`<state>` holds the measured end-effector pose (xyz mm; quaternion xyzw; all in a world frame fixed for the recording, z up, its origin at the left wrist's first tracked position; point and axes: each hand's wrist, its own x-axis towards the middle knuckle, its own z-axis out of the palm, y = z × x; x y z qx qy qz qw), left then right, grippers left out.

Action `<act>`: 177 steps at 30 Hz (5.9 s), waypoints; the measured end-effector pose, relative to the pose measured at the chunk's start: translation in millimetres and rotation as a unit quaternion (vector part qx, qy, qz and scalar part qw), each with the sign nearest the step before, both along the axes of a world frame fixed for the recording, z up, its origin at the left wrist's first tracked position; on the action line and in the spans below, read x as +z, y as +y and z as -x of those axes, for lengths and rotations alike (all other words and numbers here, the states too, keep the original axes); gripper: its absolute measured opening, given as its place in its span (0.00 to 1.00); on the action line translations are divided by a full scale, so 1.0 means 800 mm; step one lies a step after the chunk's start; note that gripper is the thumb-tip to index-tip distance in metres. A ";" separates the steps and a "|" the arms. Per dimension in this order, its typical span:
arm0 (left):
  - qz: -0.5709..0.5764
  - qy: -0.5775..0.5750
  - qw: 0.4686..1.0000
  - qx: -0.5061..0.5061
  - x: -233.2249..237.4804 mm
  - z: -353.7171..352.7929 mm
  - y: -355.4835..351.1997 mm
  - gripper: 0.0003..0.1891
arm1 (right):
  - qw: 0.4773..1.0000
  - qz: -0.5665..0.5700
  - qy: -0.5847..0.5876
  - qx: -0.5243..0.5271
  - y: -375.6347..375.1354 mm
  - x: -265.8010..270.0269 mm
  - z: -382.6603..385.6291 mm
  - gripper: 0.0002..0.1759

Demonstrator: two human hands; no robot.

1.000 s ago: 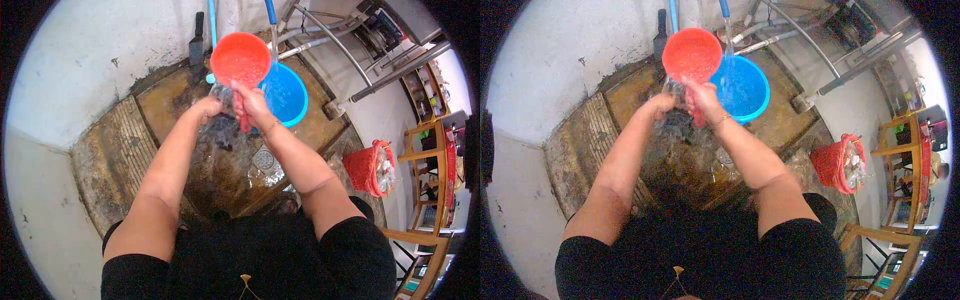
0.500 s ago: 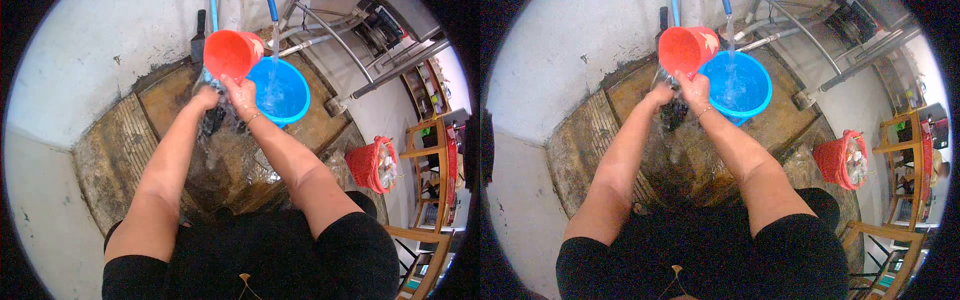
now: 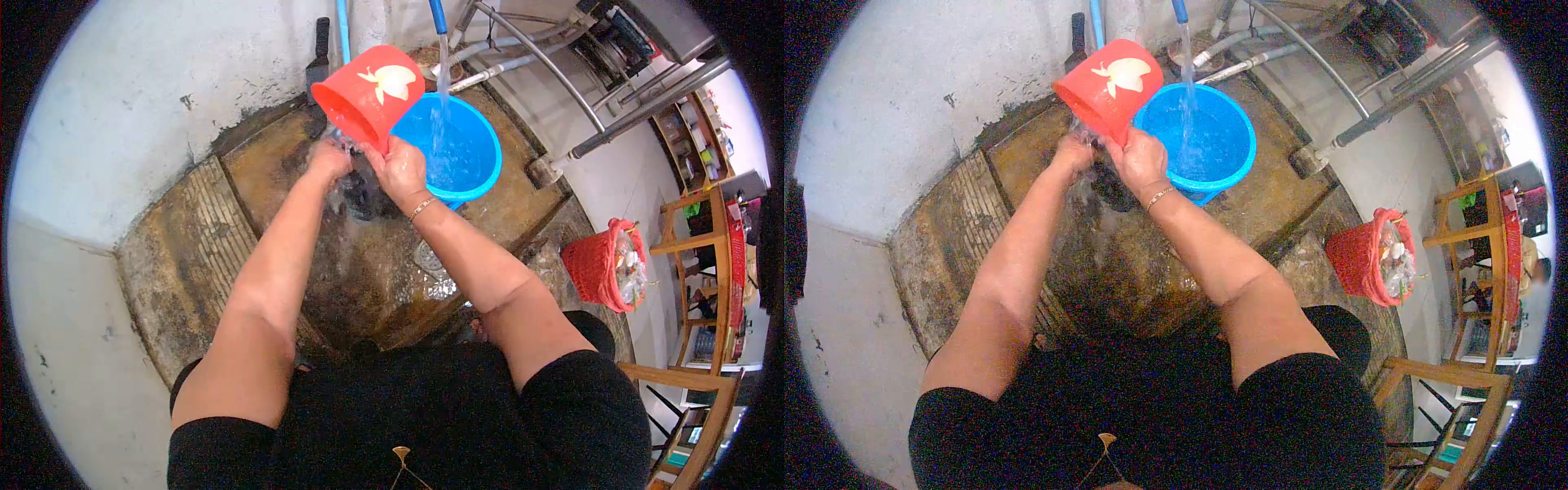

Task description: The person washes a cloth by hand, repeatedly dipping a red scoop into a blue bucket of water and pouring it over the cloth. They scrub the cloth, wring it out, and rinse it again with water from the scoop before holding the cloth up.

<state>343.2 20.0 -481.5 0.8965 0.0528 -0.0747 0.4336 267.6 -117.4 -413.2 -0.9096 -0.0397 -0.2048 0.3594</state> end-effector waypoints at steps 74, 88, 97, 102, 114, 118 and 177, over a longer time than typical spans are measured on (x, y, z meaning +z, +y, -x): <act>-0.178 -0.051 0.959 -0.214 0.035 0.006 0.001 0.17 | 0.983 -0.176 0.033 0.049 0.000 -0.055 -0.029 0.18; -0.227 -0.096 0.944 -0.218 0.032 -0.009 -0.001 0.14 | 0.990 0.123 -0.056 0.031 -0.026 0.002 0.000 0.13; -0.125 -0.057 0.973 -0.186 0.065 0.003 0.007 0.09 | 0.927 0.356 0.069 -0.095 -0.136 -0.003 -0.009 0.07; -0.076 -0.038 0.981 -0.175 0.080 0.004 0.009 0.09 | 0.802 0.483 0.345 -0.062 -0.161 -0.028 -0.024 0.12; -0.058 -0.032 0.979 -0.195 0.078 0.005 0.017 0.11 | 0.816 -0.038 0.574 0.053 -0.173 -0.076 -0.083 0.24; 0.178 0.079 0.978 -0.073 0.056 0.002 0.028 0.11 | 0.796 -0.177 0.577 0.036 -0.184 -0.028 -0.059 0.26; -0.055 -0.064 0.987 -0.136 0.094 0.016 -0.021 0.05 | 0.900 0.324 0.232 -0.175 -0.149 0.056 -0.007 0.23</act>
